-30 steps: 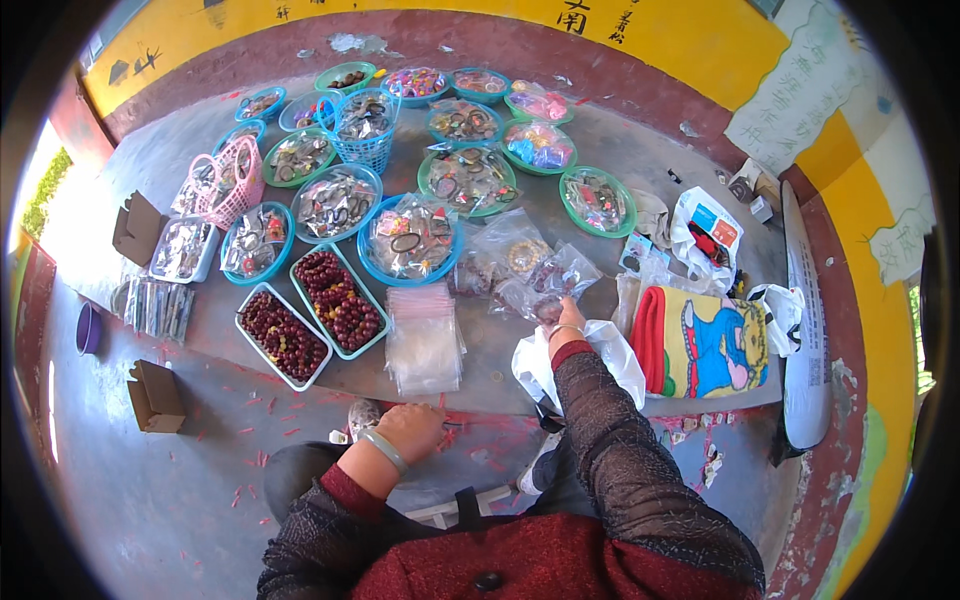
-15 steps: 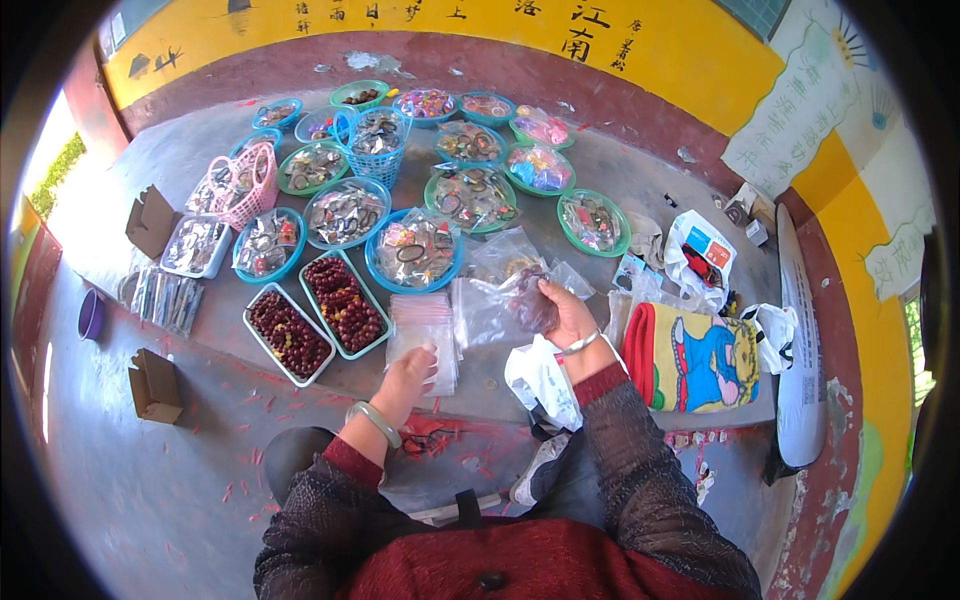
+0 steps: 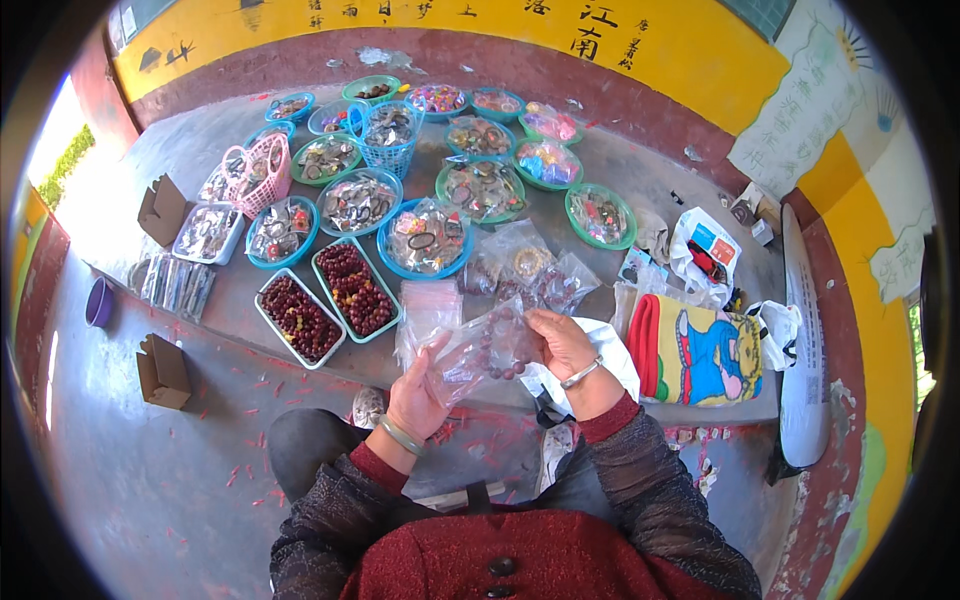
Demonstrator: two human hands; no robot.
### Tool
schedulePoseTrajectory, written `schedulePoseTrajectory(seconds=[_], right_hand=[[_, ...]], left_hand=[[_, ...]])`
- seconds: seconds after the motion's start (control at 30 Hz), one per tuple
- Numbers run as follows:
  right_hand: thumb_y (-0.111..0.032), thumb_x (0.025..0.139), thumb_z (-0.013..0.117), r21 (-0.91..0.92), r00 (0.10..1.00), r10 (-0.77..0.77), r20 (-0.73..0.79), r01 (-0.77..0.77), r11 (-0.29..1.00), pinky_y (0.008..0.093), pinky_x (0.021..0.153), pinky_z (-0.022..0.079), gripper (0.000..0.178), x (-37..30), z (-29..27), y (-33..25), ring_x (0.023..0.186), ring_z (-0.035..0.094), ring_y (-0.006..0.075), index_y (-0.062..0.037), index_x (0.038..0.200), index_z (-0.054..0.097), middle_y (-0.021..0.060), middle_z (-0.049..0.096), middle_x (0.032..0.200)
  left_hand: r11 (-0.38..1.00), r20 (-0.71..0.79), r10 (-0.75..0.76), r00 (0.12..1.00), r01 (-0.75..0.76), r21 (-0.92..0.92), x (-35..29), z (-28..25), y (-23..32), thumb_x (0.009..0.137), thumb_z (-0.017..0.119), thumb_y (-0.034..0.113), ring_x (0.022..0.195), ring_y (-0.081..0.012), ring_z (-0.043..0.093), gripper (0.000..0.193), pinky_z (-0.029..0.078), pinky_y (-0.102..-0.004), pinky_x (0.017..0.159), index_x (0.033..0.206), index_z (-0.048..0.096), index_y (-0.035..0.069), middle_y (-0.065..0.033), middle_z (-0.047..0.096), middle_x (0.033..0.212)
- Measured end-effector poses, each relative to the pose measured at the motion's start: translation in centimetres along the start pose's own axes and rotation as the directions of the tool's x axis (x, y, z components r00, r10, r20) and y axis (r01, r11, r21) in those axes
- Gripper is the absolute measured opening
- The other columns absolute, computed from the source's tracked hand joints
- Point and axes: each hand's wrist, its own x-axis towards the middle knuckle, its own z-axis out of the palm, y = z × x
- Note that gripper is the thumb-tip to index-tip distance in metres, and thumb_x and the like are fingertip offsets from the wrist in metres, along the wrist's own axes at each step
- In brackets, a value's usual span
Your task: The person sits on the floor and packs small, round, reddish-brown beads from rectangular trays into clear plastic bags. They handle the beads and bags by hand, placing the filled bags on the floor next to other packaged items.
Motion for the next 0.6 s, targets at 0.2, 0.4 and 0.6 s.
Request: schedulePoseTrajectory(seconds=[0.2, 0.4, 0.6], right_hand=[[-0.016, 0.085, 0.053, -0.341, 0.94, -0.288, -0.181, 0.215, 0.915, 0.0237, 0.049, 0.043, 0.016, 1.5, 0.1, 1.2, 0.051, 0.052, 0.0108, -0.0005, 0.084, 0.058, 0.002, 0.057, 0.063], [-0.023, 0.088, 0.051, -0.852, 0.691, -0.722, 0.036, 0.399, 0.338, 0.0197, 0.044, 0.036, 0.021, 0.6, 2.5, -0.2, 0.052, 0.046, 0.0032, -0.0032, 0.085, 0.059, -0.0017, 0.051, 0.057], [-0.022, 0.087, 0.052, -0.665, 0.824, -0.563, -0.062, 0.387, 0.639, 0.0173, 0.045, 0.037, 0.02, -1.9, 4.4, -4.0, 0.054, 0.05, 0.004, -0.0041, 0.084, 0.059, -0.0019, 0.054, 0.06]], left_hand=[[0.997, 0.024, -0.015, 1.0, 0.017, -0.078, 0.0, 0.7, 0.3, 0.088, 0.042, 0.039, 0.118, -0.0403, 0.035, 0.054, 0.031, -0.05, 0.096, 0.129, 0.028, 0.009, -0.0234, 0.032, 0.13], [0.993, -0.042, 0.026, 0.999, -0.031, -0.114, 0.0, 0.3, 0.5, 0.087, 0.043, 0.039, 0.115, -0.0399, 0.038, 0.053, 0.033, -0.0488, 0.095, 0.128, 0.03, 0.009, -0.0242, 0.036, 0.127], [0.993, -0.044, -0.015, 0.999, 0.01, -0.117, 0.4, 0.1, 0.8, 0.088, 0.042, 0.039, 0.113, -0.0379, 0.042, 0.048, 0.038, -0.0477, 0.09, 0.124, 0.034, 0.008, -0.0225, 0.043, 0.12]])
